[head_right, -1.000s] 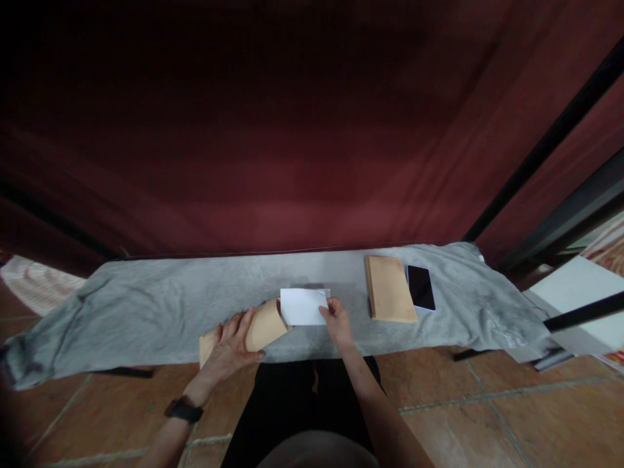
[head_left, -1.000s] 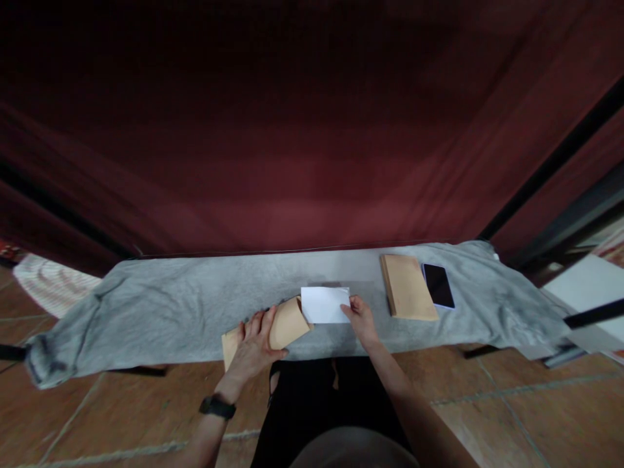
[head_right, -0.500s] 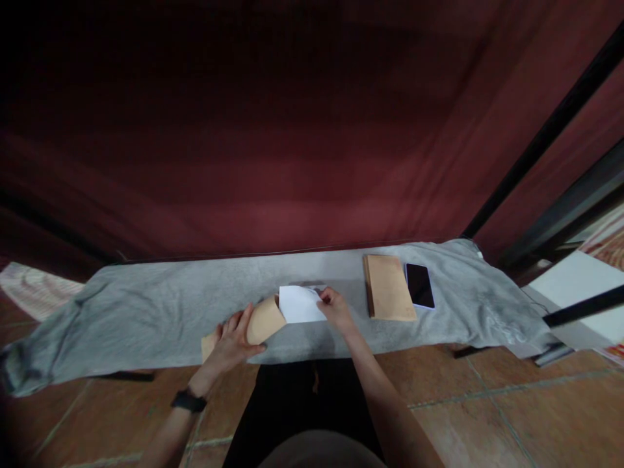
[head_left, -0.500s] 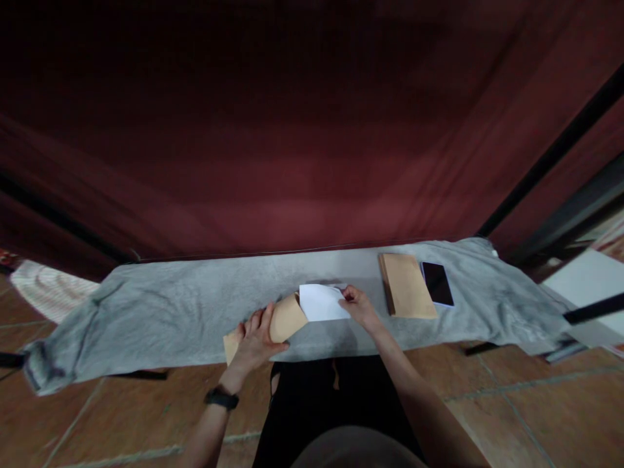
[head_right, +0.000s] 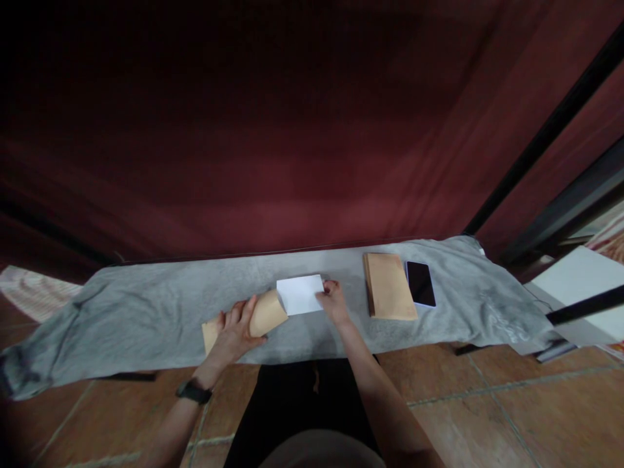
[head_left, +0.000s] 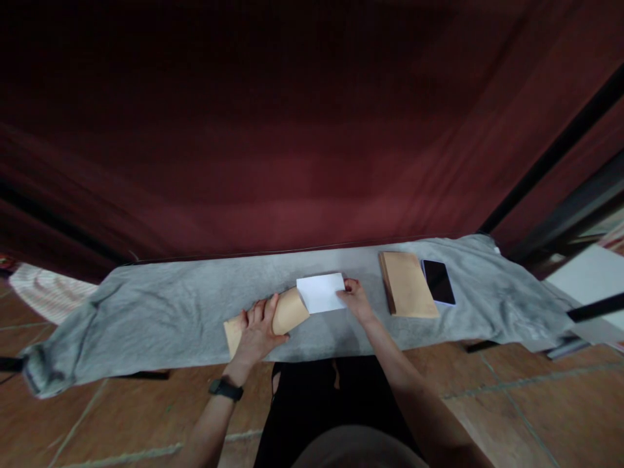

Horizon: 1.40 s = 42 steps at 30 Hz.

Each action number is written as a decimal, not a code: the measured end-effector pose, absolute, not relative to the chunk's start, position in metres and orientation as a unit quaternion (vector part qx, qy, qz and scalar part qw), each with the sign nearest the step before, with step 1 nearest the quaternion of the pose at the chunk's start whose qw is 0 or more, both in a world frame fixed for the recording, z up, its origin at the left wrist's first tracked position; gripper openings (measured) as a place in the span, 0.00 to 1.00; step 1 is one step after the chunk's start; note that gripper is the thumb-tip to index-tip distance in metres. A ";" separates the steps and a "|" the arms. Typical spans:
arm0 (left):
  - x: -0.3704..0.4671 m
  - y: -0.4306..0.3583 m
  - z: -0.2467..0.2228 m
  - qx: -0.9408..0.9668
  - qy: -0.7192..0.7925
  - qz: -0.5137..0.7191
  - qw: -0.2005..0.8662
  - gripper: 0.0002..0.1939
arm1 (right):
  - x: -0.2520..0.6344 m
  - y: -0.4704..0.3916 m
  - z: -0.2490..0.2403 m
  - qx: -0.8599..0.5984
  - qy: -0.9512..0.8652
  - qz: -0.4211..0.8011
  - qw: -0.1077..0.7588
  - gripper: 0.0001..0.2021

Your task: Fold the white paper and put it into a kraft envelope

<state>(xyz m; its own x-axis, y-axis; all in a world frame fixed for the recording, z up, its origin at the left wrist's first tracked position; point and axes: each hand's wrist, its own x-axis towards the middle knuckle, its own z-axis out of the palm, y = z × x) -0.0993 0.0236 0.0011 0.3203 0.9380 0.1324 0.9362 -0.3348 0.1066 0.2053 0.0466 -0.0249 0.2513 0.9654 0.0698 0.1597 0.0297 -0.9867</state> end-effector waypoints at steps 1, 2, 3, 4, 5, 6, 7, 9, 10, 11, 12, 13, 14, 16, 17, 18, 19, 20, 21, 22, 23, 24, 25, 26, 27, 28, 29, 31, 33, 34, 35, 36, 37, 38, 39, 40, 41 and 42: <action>-0.099 0.024 0.000 0.813 0.575 0.086 0.008 0.56 | 0.203 0.047 -0.027 -0.584 -0.461 0.387 0.544 0.07; -0.099 0.024 -0.002 0.814 0.574 0.087 0.011 0.56 | 0.201 0.047 -0.029 -0.583 -0.439 0.398 0.556 0.09; -0.099 0.025 -0.004 0.814 0.574 0.088 0.013 0.56 | 0.199 0.046 -0.031 -0.581 -0.416 0.408 0.568 0.11; -0.100 0.025 -0.005 0.815 0.572 0.089 0.015 0.56 | 0.197 0.046 -0.033 -0.578 -0.396 0.418 0.578 0.12; -0.100 0.025 -0.006 0.816 0.571 0.090 0.016 0.56 | 0.196 0.045 -0.035 -0.575 -0.378 0.427 0.587 0.14; -0.100 0.025 -0.007 0.816 0.571 0.091 0.016 0.56 | 0.196 0.044 -0.036 -0.572 -0.363 0.435 0.593 0.15; -0.100 0.025 -0.008 0.816 0.571 0.092 0.016 0.56 | 0.196 0.043 -0.037 -0.568 -0.351 0.442 0.599 0.16; -0.100 0.026 -0.008 0.815 0.571 0.091 0.018 0.57 | 0.198 0.042 -0.037 -0.561 -0.339 0.450 0.606 0.16; -0.101 0.026 -0.007 0.815 0.572 0.089 0.020 0.57 | 0.200 0.042 -0.037 -0.558 -0.336 0.451 0.610 0.16; -0.101 0.026 -0.007 0.814 0.574 0.086 0.023 0.56 | 0.202 0.041 -0.037 -0.556 -0.335 0.451 0.613 0.17; -0.101 0.026 -0.007 0.813 0.575 0.083 0.026 0.56 | 0.205 0.040 -0.036 -0.554 -0.337 0.449 0.615 0.19; -0.101 0.027 -0.007 0.813 0.577 0.080 0.028 0.56 | 0.207 0.040 -0.036 -0.554 -0.345 0.446 0.613 0.22; -0.101 0.027 -0.007 0.812 0.577 0.078 0.030 0.56 | 0.209 0.039 -0.035 -0.556 -0.357 0.442 0.607 0.25; -0.101 0.028 -0.007 0.814 0.575 0.077 0.030 0.57 | 0.213 0.038 -0.033 -0.568 -0.388 0.433 0.582 0.29; -0.102 0.029 -0.008 0.815 0.574 0.077 0.030 0.57 | 0.214 0.038 -0.031 -0.576 -0.406 0.429 0.566 0.30; -0.102 0.030 -0.009 0.816 0.572 0.075 0.032 0.58 | 0.216 0.038 -0.029 -0.581 -0.427 0.423 0.549 0.29; -0.102 0.031 -0.009 0.817 0.571 0.072 0.036 0.58 | 0.217 0.038 -0.026 -0.584 -0.450 0.416 0.532 0.27; -0.103 0.032 -0.010 0.818 0.570 0.067 0.043 0.59 | 0.218 0.038 -0.022 -0.587 -0.479 0.406 0.511 0.25; -0.103 0.033 -0.010 0.818 0.569 0.060 0.052 0.59 | 0.220 0.039 -0.018 -0.590 -0.508 0.395 0.488 0.22; -0.104 0.034 -0.010 0.819 0.568 0.054 0.061 0.60 | 0.221 0.040 -0.015 -0.593 -0.534 0.384 0.466 0.19; -0.104 0.035 -0.011 0.819 0.567 0.049 0.069 0.60 | 0.222 0.040 -0.011 -0.597 -0.552 0.374 0.446 0.17; -0.105 0.036 -0.011 0.820 0.566 0.046 0.074 0.61 | 0.223 0.042 -0.008 -0.604 -0.561 0.367 0.431 0.15; -0.106 0.037 -0.012 0.820 0.565 0.046 0.078 0.61 | 0.224 0.043 -0.005 -0.610 -0.564 0.362 0.423 0.14; -0.106 0.037 -0.012 0.821 0.564 0.046 0.081 0.61 | 0.225 0.044 -0.003 -0.613 -0.564 0.360 0.420 0.13; -0.107 0.038 -0.013 0.821 0.563 0.047 0.084 0.61 | 0.225 0.046 -0.002 -0.616 -0.563 0.359 0.419 0.13; -0.108 0.039 -0.014 0.821 0.562 0.048 0.088 0.61 | 0.226 0.047 -0.001 -0.618 -0.562 0.358 0.417 0.12; -0.108 0.039 -0.015 0.822 0.560 0.049 0.093 0.61 | 0.227 0.048 0.000 -0.620 -0.562 0.358 0.415 0.12; -0.110 0.040 -0.016 0.822 0.557 0.052 0.105 0.62 | 0.228 0.050 0.002 -0.621 -0.561 0.361 0.412 0.11; -0.111 0.040 -0.017 0.822 0.556 0.055 0.111 0.62 | 0.231 0.051 0.003 -0.619 -0.562 0.365 0.410 0.10; -0.111 0.040 -0.016 0.823 0.555 0.056 0.110 0.62 | 0.232 0.052 0.004 -0.617 -0.563 0.367 0.409 0.10; -0.111 0.040 -0.016 0.824 0.554 0.058 0.107 0.61 | 0.234 0.052 0.006 -0.615 -0.565 0.369 0.408 0.10; -0.110 0.040 -0.015 0.825 0.552 0.059 0.104 0.61 | 0.235 0.053 0.007 -0.613 -0.567 0.370 0.408 0.10; -0.110 0.039 -0.015 0.828 0.548 0.059 0.102 0.61 | 0.236 0.054 0.008 -0.610 -0.569 0.372 0.407 0.10; -0.109 0.039 -0.014 0.831 0.544 0.058 0.100 0.62 | 0.236 0.055 0.009 -0.608 -0.571 0.372 0.407 0.10; -0.109 0.040 -0.014 0.833 0.542 0.057 0.100 0.62 | 0.237 0.056 0.010 -0.606 -0.572 0.373 0.407 0.10; -0.109 0.040 -0.014 0.834 0.540 0.055 0.100 0.63 | 0.237 0.057 0.011 -0.605 -0.573 0.373 0.408 0.10; -0.108 0.041 -0.013 0.835 0.539 0.053 0.100 0.63 | 0.236 0.059 0.011 -0.605 -0.572 0.373 0.410 0.10; -0.108 0.041 -0.013 0.836 0.537 0.051 0.100 0.63 | 0.236 0.061 0.010 -0.606 -0.570 0.371 0.412 0.09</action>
